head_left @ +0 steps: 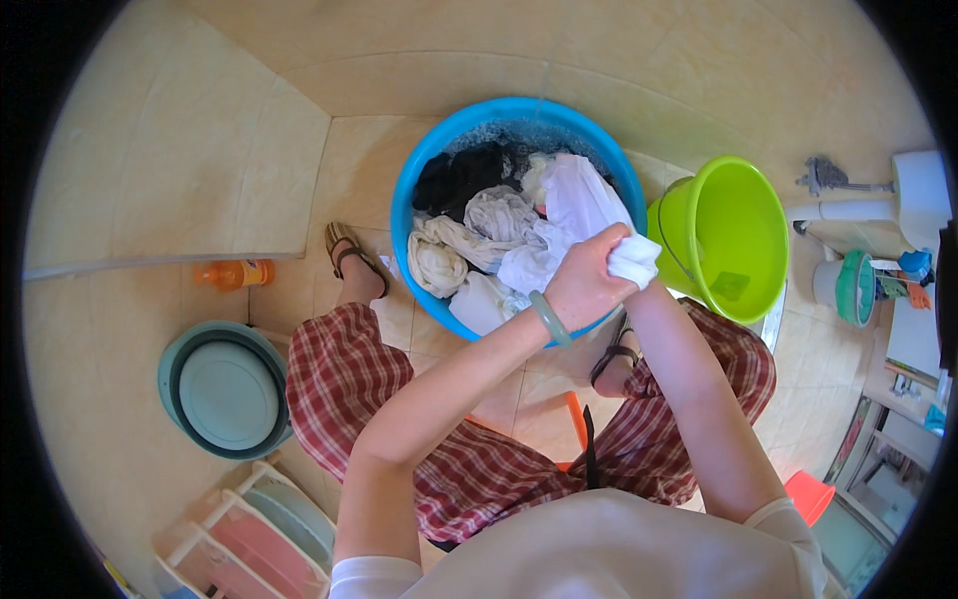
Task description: The person hand-washes a load of mixed-color clothes in a blue basin filled with soapy water. They repeatedly submerge, scrub, and wring out individual garments, then transfer the cleaned items into a green bucket placed beside them.
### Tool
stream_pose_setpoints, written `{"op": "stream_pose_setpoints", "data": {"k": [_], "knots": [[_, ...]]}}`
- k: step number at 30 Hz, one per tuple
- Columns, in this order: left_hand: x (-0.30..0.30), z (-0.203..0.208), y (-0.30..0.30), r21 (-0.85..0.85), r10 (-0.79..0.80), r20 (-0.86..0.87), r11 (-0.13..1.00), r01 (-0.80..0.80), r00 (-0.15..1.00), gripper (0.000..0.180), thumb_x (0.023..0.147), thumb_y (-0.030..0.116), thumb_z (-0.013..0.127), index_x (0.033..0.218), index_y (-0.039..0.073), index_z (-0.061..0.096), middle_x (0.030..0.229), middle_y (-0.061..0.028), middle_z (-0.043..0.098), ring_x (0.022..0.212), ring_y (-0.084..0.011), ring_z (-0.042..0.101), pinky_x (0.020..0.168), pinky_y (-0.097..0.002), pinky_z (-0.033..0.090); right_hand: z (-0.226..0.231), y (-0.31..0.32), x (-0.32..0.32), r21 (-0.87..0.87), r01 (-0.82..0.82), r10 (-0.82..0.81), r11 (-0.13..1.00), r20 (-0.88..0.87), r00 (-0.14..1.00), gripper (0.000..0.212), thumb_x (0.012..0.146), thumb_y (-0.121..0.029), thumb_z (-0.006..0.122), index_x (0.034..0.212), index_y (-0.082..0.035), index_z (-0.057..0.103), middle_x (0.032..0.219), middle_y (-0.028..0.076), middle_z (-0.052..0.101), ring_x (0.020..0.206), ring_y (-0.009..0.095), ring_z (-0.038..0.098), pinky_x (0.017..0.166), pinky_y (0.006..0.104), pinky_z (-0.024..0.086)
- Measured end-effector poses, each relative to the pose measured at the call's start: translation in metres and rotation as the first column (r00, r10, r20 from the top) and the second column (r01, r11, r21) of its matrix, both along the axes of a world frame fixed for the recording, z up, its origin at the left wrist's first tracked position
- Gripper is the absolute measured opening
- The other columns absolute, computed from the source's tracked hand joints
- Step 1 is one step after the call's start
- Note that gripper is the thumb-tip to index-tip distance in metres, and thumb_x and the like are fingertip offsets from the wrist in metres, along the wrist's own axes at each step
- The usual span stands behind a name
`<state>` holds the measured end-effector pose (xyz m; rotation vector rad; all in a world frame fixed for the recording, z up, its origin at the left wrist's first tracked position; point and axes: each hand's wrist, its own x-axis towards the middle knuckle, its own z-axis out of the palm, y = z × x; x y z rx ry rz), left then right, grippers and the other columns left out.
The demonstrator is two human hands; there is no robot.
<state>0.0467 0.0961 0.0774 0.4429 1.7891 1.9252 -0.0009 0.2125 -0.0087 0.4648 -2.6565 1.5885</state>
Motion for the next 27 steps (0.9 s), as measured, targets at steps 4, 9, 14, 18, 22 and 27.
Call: {"op": "stream_pose_setpoints", "data": {"k": [4,9,14,18,22,27], "knots": [[-0.008,-0.008,-0.010,-0.018,0.024,0.020,1.000,-0.024,1.000,0.029,0.072,0.009,0.071,0.096,0.003,0.054,0.082,-0.0024,0.056,0.078,-0.0091,0.052,0.070,-0.0240,0.044,-0.010,-0.003,-0.002,-0.032,-0.013,0.016,0.999,0.111,0.994,0.034,0.087,-0.025,0.058,0.113,-0.003,0.062,0.109,0.009,0.064,0.101,0.018,0.058,0.087,0.0331,0.046],[-0.072,-0.065,-0.067,-0.317,0.286,0.146,0.920,-0.229,0.947,0.025,0.078,0.007,0.064,0.102,0.002,0.062,0.093,-0.0070,0.065,0.085,-0.0153,0.062,0.074,-0.0296,0.050,-0.012,0.015,-0.002,-0.059,-0.111,0.125,0.992,0.381,0.916,0.030,0.090,-0.026,0.056,0.110,-0.005,0.065,0.107,0.007,0.065,0.098,0.016,0.058,0.085,0.0326,0.046],[-0.084,-0.068,-0.123,-0.266,0.304,0.484,0.944,-0.193,0.821,0.038,0.089,0.026,0.063,0.118,0.001,0.058,0.103,-0.0057,0.065,0.089,-0.0146,0.064,0.077,-0.0285,0.052,0.091,0.062,-0.009,-0.209,0.115,0.030,0.971,0.586,0.810,0.035,0.087,-0.023,0.063,0.117,-0.005,0.062,0.097,0.003,0.065,0.085,0.010,0.060,0.070,0.0240,0.049],[-0.065,-0.074,-0.143,-0.321,-0.147,0.469,0.890,0.323,0.871,0.058,0.086,0.042,0.066,0.128,0.003,0.053,0.116,-0.0076,0.062,0.101,-0.0154,0.061,0.090,-0.0300,0.049,0.167,0.079,-0.036,-0.253,0.398,-0.345,0.882,0.229,0.910,0.029,0.086,-0.017,0.064,0.113,-0.007,0.064,0.087,0.002,0.067,0.071,0.008,0.060,0.061,0.0209,0.047],[-0.056,-0.056,-0.135,-0.686,-0.289,0.364,0.561,0.464,0.886,0.055,0.087,0.033,0.066,0.130,0.002,0.051,0.121,-0.0070,0.060,0.107,-0.0168,0.058,0.094,-0.0309,0.046,0.187,0.103,-0.060,-0.084,0.451,-0.456,0.888,-0.053,0.888,0.025,0.085,-0.016,0.063,0.109,-0.009,0.066,0.080,0.004,0.069,0.069,0.011,0.063,0.060,0.0236,0.049],[-0.057,-0.045,-0.125,0.021,0.129,0.576,0.985,-0.173,0.807,0.042,0.091,0.023,0.060,0.127,0.003,0.051,0.120,-0.0060,0.060,0.107,-0.0168,0.059,0.090,-0.0319,0.049,0.104,0.084,-0.059,0.112,0.324,-0.310,0.939,-0.128,0.942,0.023,0.084,-0.019,0.060,0.105,-0.013,0.067,0.079,0.008,0.069,0.071,0.022,0.065,0.064,0.0333,0.050]]}}
